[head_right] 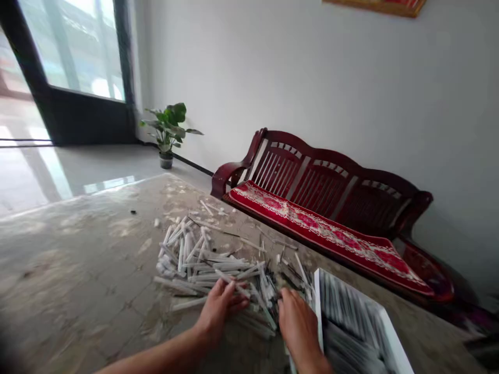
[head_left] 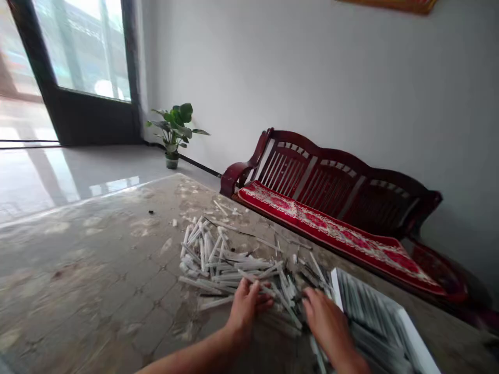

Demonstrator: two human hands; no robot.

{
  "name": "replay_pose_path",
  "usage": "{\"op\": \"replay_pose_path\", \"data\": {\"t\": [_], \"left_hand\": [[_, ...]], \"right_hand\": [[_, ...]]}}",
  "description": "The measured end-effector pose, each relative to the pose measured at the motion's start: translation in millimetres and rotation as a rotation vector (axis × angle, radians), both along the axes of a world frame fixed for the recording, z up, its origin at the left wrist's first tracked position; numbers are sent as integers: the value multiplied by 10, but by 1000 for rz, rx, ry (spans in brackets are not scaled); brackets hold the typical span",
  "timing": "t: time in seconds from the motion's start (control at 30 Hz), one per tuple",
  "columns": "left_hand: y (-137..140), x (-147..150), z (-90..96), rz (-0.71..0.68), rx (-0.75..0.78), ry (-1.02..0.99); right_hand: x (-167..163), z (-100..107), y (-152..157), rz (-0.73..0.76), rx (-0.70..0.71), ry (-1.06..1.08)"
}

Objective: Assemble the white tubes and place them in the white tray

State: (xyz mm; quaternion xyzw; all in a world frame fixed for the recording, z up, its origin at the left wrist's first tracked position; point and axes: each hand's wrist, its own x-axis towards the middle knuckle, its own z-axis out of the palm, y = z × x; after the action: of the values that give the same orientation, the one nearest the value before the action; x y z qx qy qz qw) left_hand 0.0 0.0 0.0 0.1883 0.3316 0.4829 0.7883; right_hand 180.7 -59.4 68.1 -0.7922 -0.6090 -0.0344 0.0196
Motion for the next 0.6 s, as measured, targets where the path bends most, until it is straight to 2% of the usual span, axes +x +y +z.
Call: {"op": "replay_pose_path", "data": {"t": [0.23,0.4,0.6], "left_hand": [[43,0,39,6,-21,-17],[28,-10,40,0,-39,-34],[29,3,41,-1,-63,-41]], "right_hand": [[-93,-91,-315,132,134,236],[-207,-135,-354,157,149,263],[-170,-188,-358,181,193,252]]}}
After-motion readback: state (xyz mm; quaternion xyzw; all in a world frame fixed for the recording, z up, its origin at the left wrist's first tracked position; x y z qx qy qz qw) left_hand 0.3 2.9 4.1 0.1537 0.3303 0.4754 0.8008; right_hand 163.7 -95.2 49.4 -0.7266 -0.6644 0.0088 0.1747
